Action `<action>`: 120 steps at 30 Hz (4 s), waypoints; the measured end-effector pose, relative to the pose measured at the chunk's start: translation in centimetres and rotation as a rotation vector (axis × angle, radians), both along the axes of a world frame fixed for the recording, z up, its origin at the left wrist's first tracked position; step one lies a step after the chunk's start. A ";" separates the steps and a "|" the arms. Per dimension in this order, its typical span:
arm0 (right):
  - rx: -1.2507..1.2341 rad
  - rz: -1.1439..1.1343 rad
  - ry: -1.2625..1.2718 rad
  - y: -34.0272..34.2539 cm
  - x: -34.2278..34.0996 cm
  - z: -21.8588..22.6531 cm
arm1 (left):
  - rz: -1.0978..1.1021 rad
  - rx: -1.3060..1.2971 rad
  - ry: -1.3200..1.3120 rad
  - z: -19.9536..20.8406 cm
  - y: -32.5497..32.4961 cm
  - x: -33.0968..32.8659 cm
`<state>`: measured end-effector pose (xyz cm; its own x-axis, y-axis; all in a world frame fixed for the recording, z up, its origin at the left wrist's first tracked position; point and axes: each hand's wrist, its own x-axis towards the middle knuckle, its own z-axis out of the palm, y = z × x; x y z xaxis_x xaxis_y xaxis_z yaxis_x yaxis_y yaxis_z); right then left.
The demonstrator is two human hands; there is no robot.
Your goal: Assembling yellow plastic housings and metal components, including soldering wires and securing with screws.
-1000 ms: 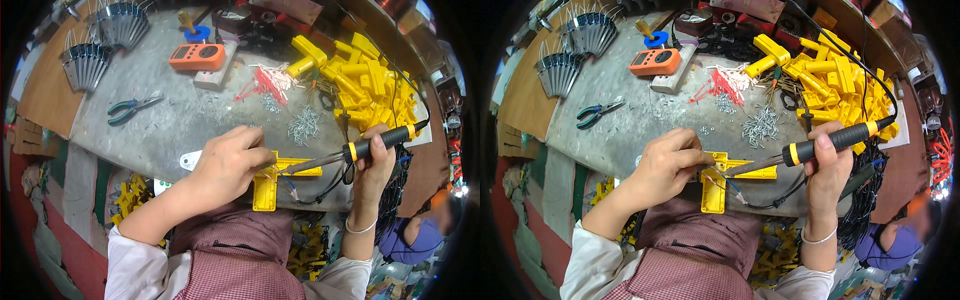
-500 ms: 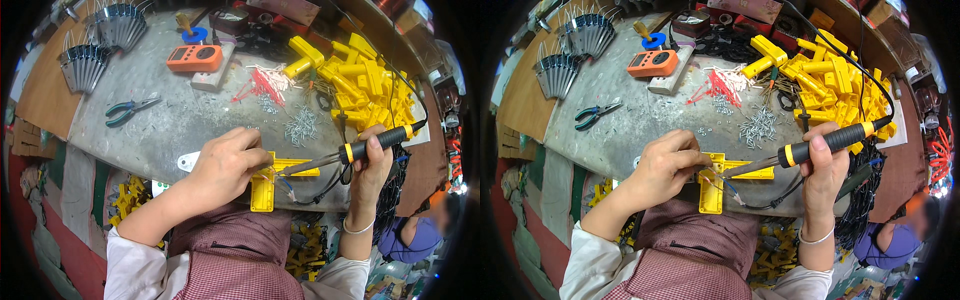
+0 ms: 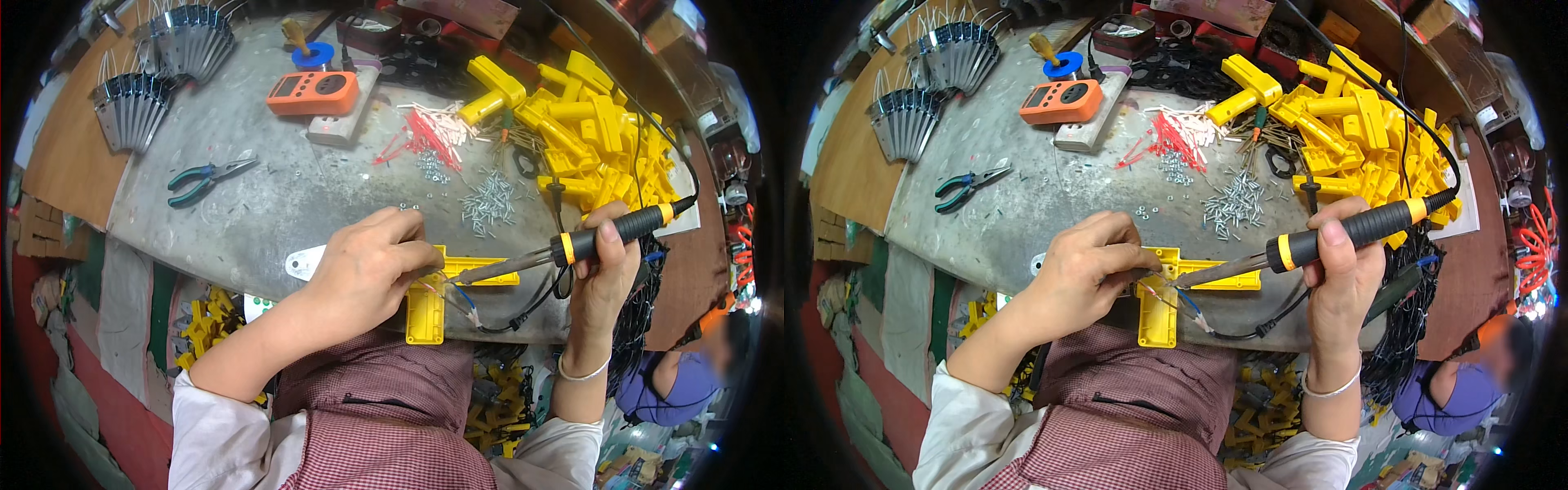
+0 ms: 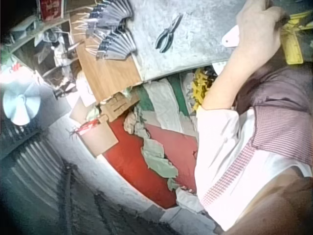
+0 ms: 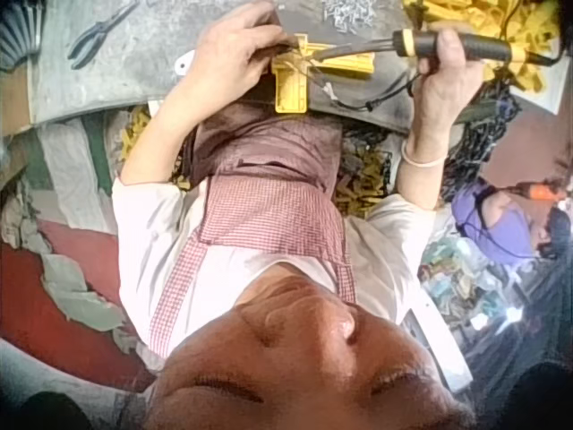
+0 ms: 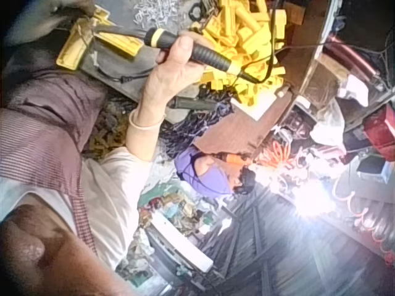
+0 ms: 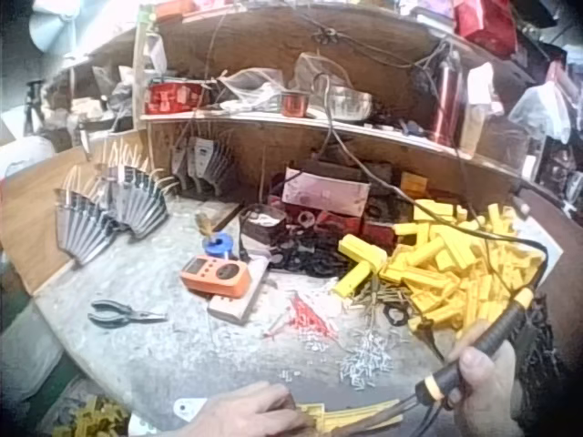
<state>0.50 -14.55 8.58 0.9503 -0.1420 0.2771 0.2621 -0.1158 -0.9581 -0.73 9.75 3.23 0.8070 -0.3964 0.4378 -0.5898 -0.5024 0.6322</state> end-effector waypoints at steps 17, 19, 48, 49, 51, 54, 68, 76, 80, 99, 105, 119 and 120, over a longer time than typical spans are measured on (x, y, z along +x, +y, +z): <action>0.044 -0.023 0.041 0.2 -0.9 0.3 | -0.053 -0.063 0.132 0.5 1.3 -1.0; 0.016 -0.028 0.048 0.5 -0.8 0.2 | -0.064 -0.068 0.126 0.2 1.2 -0.8; 0.062 -0.022 0.011 0.0 -0.3 0.2 | 0.479 0.296 0.035 -1.3 6.9 0.5; 0.073 -0.064 -0.015 0.2 -0.2 0.2 | 0.457 0.264 0.105 -1.8 7.4 0.6; 0.103 -0.085 -0.068 0.3 0.3 0.3 | 0.350 0.159 0.131 -1.8 7.0 0.7; 0.151 -0.124 -0.100 0.0 1.5 0.1 | 0.180 0.057 -0.047 -1.6 4.3 -0.3; -0.029 0.186 -0.342 6.3 26.2 -9.1 | -0.003 -0.156 -0.165 -4.1 -1.4 -2.1; -0.360 0.534 0.346 3.7 10.7 -2.8 | 0.089 -0.203 -0.116 -4.9 0.0 -1.9; -0.861 0.651 0.060 0.4 -0.6 -2.6 | 0.045 -0.163 -0.094 -3.6 -0.2 -0.9; -0.407 0.409 0.337 4.5 -2.9 -5.8 | 0.014 -0.061 -0.194 -3.6 0.7 -2.1; -0.432 0.441 0.390 3.5 -2.6 -5.4 | -0.002 -0.075 -0.119 -3.5 1.1 -2.4; -0.429 0.348 0.450 4.0 -2.6 -5.4 | -0.087 -0.094 0.181 -2.9 0.5 -0.3; -0.402 0.342 0.445 4.4 -2.6 -5.6 | -0.094 -0.095 0.183 -2.9 0.6 -0.4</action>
<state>-2.11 -10.15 3.00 0.9589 0.2183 -0.1814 -0.0610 -0.4657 -0.8828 -1.11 10.34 0.31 0.8379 -0.4375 0.3265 -0.5023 -0.3835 0.7750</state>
